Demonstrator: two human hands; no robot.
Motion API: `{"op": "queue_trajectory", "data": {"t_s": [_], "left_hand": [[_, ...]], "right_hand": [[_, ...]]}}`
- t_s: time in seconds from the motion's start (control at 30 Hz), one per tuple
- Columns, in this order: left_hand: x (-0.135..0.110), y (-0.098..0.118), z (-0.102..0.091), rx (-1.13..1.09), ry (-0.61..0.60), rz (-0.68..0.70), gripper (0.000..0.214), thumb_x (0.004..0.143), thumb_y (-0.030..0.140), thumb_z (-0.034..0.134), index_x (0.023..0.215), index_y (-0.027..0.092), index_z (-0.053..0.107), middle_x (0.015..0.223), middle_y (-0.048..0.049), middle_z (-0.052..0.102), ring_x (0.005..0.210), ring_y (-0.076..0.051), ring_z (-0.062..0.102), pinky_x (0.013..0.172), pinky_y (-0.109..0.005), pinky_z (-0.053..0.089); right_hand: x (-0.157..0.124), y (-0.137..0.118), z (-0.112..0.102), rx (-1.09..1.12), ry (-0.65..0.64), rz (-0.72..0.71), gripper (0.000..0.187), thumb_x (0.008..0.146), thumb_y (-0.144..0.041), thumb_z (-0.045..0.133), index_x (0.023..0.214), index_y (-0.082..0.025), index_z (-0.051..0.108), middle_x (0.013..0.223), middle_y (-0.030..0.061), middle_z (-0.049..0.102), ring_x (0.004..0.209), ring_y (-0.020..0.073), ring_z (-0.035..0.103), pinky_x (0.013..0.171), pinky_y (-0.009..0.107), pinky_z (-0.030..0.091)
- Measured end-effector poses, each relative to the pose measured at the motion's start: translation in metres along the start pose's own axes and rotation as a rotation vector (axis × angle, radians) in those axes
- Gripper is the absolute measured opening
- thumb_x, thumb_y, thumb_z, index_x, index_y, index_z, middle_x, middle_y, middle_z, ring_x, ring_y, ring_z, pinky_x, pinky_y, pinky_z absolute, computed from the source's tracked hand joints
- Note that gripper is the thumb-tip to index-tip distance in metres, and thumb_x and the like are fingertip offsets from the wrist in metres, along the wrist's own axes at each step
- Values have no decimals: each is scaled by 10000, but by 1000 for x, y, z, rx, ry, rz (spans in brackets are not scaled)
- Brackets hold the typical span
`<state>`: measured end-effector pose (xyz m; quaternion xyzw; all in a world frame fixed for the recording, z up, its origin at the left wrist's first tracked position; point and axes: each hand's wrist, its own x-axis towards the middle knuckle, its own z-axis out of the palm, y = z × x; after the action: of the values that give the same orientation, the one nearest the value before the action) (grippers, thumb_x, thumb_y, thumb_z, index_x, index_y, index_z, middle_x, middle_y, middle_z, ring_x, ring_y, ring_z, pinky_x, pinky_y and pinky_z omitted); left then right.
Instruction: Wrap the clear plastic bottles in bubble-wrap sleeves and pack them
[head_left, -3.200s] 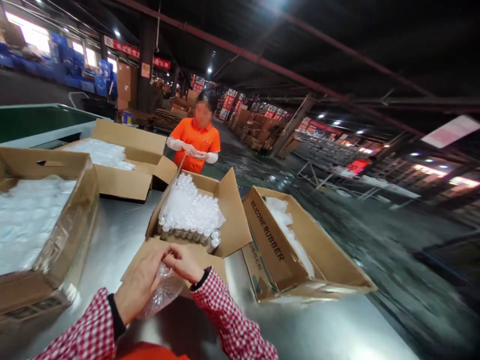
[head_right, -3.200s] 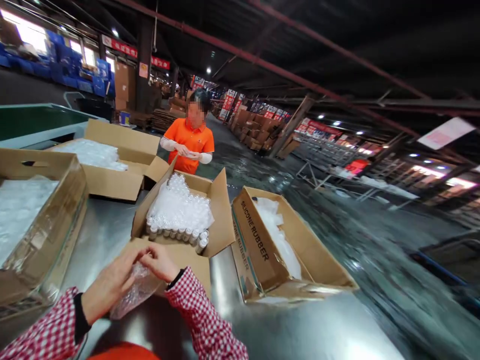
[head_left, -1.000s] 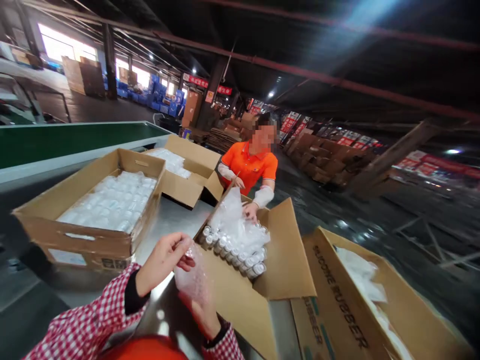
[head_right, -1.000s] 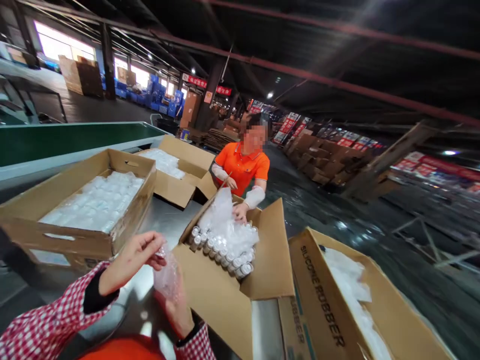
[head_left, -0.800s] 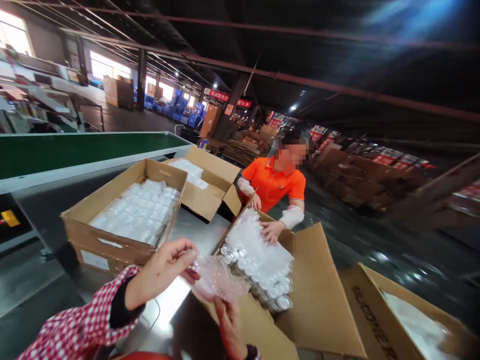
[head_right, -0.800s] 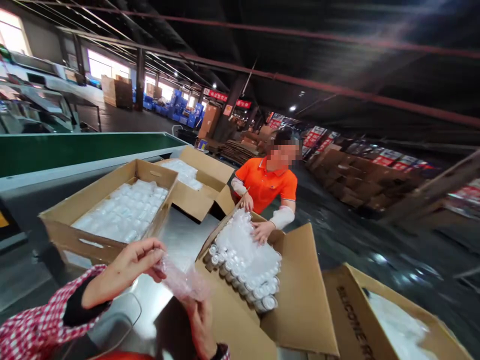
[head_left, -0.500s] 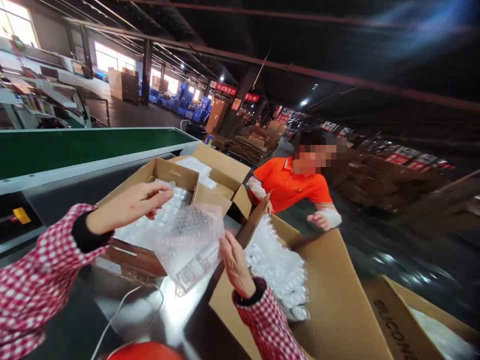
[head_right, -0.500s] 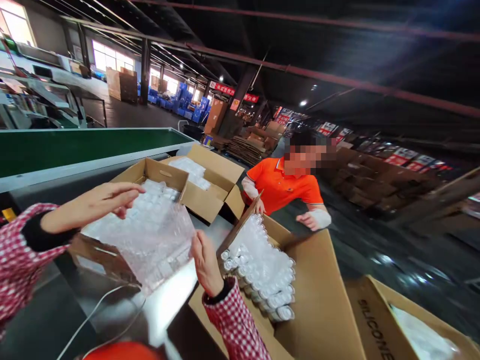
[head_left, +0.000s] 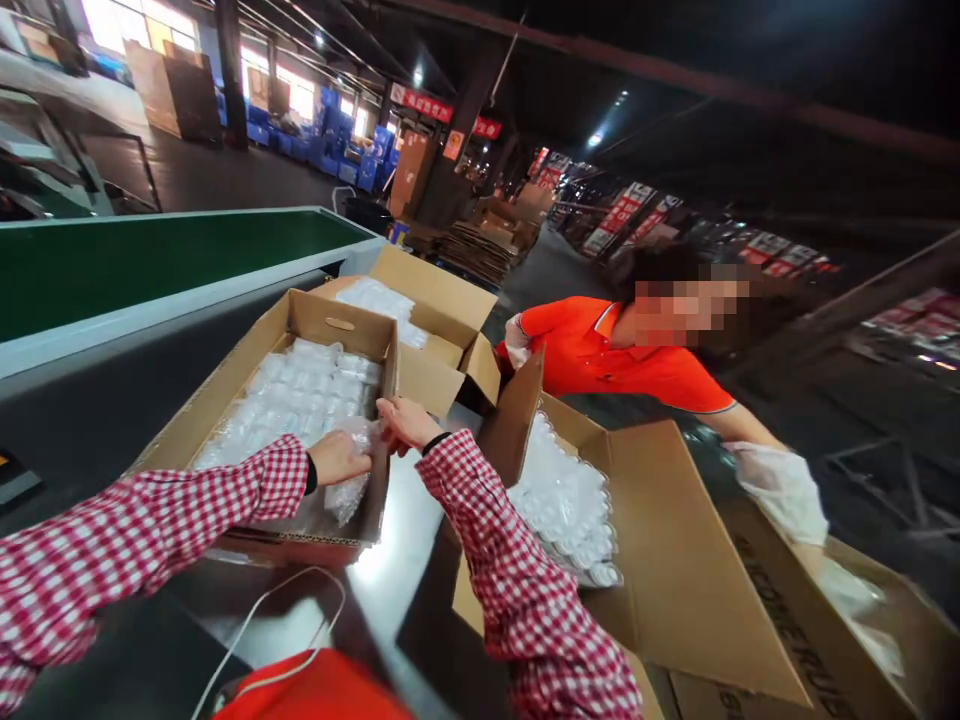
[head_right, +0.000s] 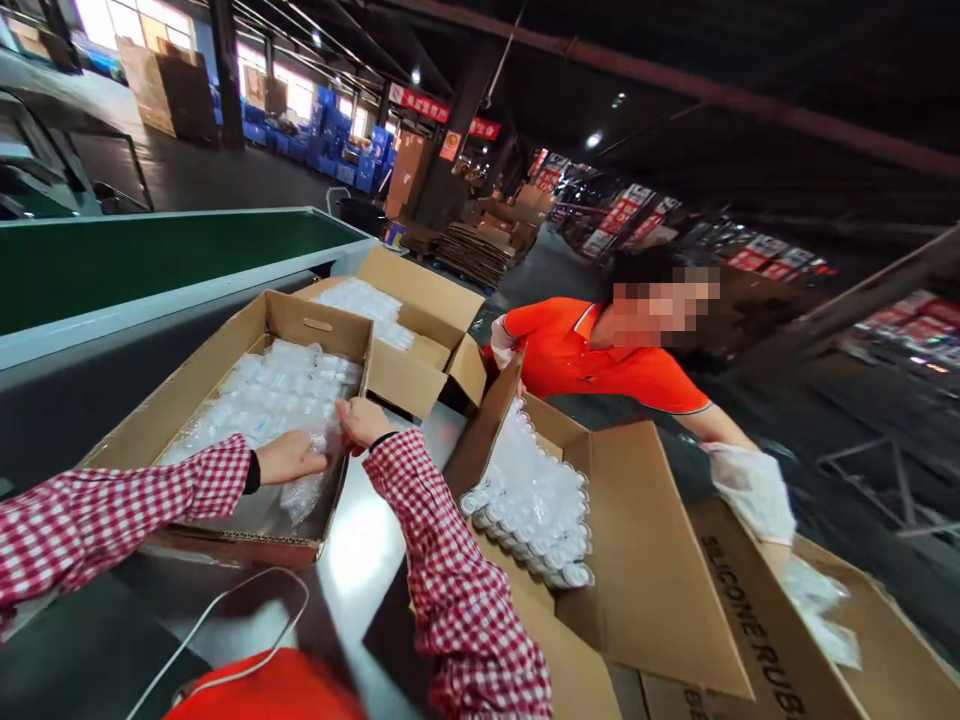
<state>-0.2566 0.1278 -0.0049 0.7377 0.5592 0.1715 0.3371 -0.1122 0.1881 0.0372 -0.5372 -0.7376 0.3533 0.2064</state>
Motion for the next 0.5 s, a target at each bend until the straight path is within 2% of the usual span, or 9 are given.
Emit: {"op": "queue_trajectory", "data": {"t_s": [0.1, 0.17, 0.23, 0.3, 0.33, 0.4, 0.47, 0.5], "left_hand": [[7, -30, 29, -22, -89, -110, 256, 776, 364, 416, 610, 189, 498, 554, -50, 534, 558, -221, 573, 510, -297, 416], [7, -41, 41, 2, -131, -122, 253, 735, 346, 462, 529, 214, 397, 476, -7, 428, 492, -197, 517, 494, -288, 382], [8, -45, 42, 52, -166, -90, 359, 668, 365, 562, 470, 230, 295, 434, 26, 314, 468, -188, 462, 529, -308, 369], [12, -46, 33, 98, -215, -47, 480, 619, 451, 638, 430, 233, 254, 408, 39, 255, 440, -177, 410, 547, -328, 354], [15, -46, 26, 119, -248, -29, 517, 598, 502, 657, 413, 230, 258, 394, 36, 254, 428, -171, 389, 549, -333, 345], [22, -48, 14, 140, -294, 46, 459, 562, 532, 684, 449, 208, 380, 417, 13, 349, 449, -172, 394, 564, -329, 338], [28, -54, 12, 127, -308, 152, 299, 549, 426, 684, 643, 188, 529, 556, -16, 501, 545, -195, 457, 607, -316, 350], [30, -57, 16, 99, -313, 200, 294, 535, 346, 660, 757, 185, 555, 647, -26, 555, 608, -206, 486, 631, -307, 358]], "right_hand": [[-14, 6, -6, 126, 1, 49, 222, 901, -293, 424, 772, -150, 535, 708, 28, 618, 398, 85, 548, 341, 176, 407], [-32, 11, -11, 249, 66, 16, 194, 885, -299, 431, 892, -148, 553, 826, 32, 624, 426, 64, 559, 325, 148, 391], [-55, 22, -16, 349, 147, -23, 227, 868, -335, 463, 950, -150, 567, 849, 27, 627, 457, 55, 562, 357, 141, 408], [-82, 39, -23, 401, 240, -10, 265, 853, -384, 502, 954, -152, 582, 815, 24, 633, 477, 58, 556, 393, 152, 421], [-96, 50, -28, 416, 292, 16, 281, 847, -405, 520, 946, -151, 588, 798, 26, 636, 478, 61, 548, 404, 161, 422], [-125, 76, -40, 443, 413, 89, 307, 830, -436, 555, 930, -149, 595, 770, 27, 637, 473, 67, 531, 416, 181, 417], [-151, 105, -56, 480, 558, 159, 332, 804, -459, 593, 919, -147, 593, 752, 22, 629, 468, 67, 515, 424, 193, 410], [-163, 121, -65, 498, 631, 189, 347, 788, -468, 610, 915, -147, 589, 751, 19, 624, 471, 69, 512, 429, 197, 409]]}}
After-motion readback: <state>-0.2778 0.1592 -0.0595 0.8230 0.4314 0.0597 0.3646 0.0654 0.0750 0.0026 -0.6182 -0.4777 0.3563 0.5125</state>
